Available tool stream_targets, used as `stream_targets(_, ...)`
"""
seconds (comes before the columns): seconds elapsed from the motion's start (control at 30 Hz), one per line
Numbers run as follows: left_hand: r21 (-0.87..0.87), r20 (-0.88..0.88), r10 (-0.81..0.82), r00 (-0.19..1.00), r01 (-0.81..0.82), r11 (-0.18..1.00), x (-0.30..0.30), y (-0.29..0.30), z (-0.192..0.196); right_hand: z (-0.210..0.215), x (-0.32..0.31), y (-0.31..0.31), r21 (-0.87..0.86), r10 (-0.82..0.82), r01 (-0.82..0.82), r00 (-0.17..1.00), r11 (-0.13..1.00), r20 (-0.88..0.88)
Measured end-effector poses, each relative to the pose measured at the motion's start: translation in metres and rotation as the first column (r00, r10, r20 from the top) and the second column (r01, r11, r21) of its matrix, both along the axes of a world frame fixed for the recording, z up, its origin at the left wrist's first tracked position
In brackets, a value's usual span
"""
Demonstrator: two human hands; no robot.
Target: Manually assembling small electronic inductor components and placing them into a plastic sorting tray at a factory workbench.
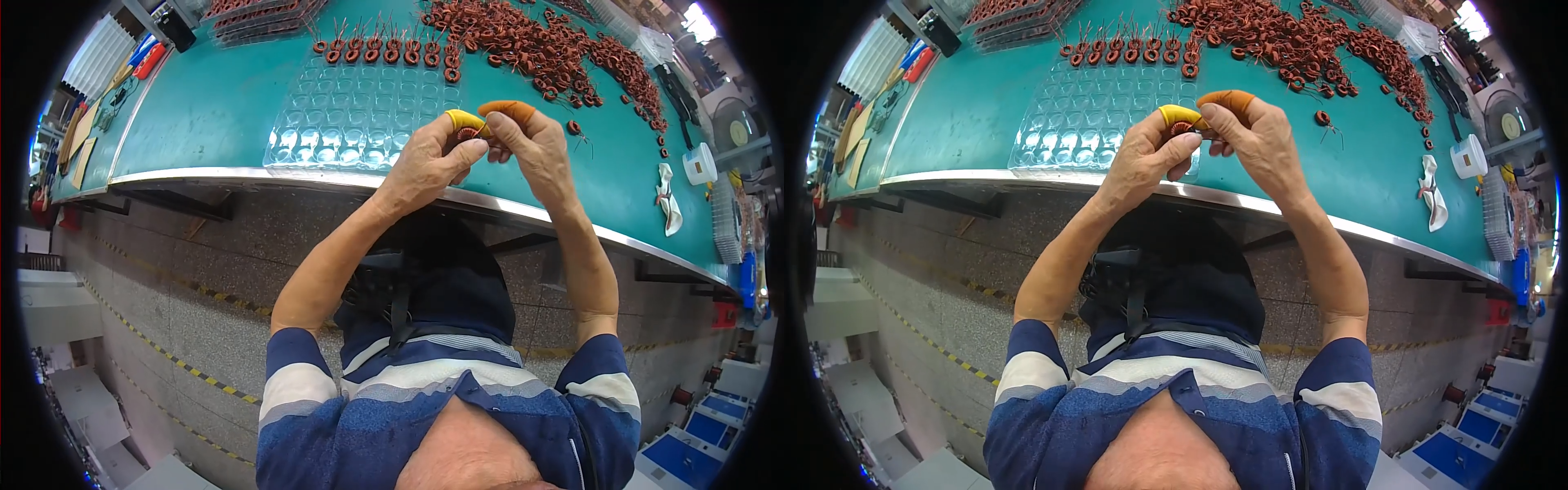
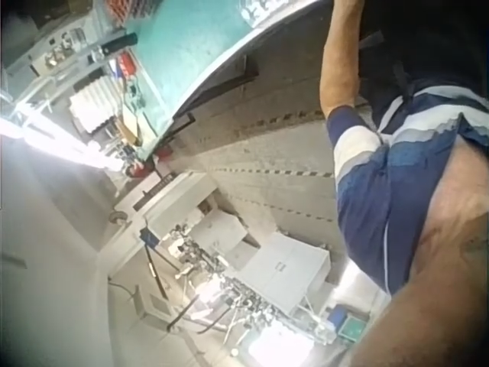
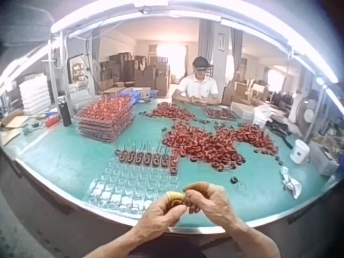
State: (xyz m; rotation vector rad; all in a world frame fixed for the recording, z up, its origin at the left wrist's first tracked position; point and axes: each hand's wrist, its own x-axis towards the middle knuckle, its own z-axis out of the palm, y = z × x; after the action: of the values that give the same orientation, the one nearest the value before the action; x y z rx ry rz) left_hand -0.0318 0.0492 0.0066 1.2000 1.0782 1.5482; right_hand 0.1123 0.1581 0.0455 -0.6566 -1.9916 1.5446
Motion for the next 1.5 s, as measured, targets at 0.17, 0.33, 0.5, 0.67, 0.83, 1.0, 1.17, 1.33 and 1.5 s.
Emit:
stream_targets(0.17,0.004,0.266,-0.108,0.958,0.111,0.994,0.011,-0.001,-0.004,-0.01,0.004,-0.004,0.084,-0.087,0.094,0.993,0.992,-0.073)
stream_targets(0.33,-0.045,0.466,-0.086,0.88,0.121,0.992,0.014,-0.004,0.0,-0.015,0.006,-0.002,0.471,-0.16,0.195,0.981,0.86,-0.114)
stream_targets(0.5,-0.048,0.327,0.072,0.942,-0.059,0.997,0.017,0.009,0.001,0.007,0.01,-0.034,0.918,-0.18,0.315,0.944,0.242,-0.276)
stream_targets(0.67,0.018,0.385,0.139,0.912,-0.158,0.987,0.025,0.005,0.009,0.008,0.011,-0.021,0.489,-0.253,0.312,0.95,0.815,-0.185)
stream_targets(0.83,0.072,0.414,0.126,0.902,-0.17,0.983,0.029,0.0,0.008,-0.007,0.006,-0.018,0.335,-0.196,0.32,0.915,0.886,-0.353)
stream_targets(1.0,0.096,0.262,0.14,0.955,-0.17,0.981,0.024,-0.003,0.005,-0.014,0.008,-0.021,0.016,-0.17,0.187,0.925,0.982,-0.34)
stream_targets(1.17,0.134,0.123,0.105,0.987,-0.122,0.983,0.024,-0.007,0.006,-0.027,0.021,-0.021,-0.056,-0.17,0.161,0.959,0.985,-0.229)
stream_targets(1.33,0.083,-0.14,0.233,0.962,-0.224,0.971,0.023,-0.005,0.005,-0.022,0.014,-0.034,0.1,-0.22,0.245,0.952,0.964,-0.214)
stream_targets(1.5,0.109,-0.266,0.295,0.917,-0.276,0.955,0.02,-0.012,-0.003,-0.021,0.016,-0.025,-0.17,-0.234,0.197,0.943,0.965,-0.237)
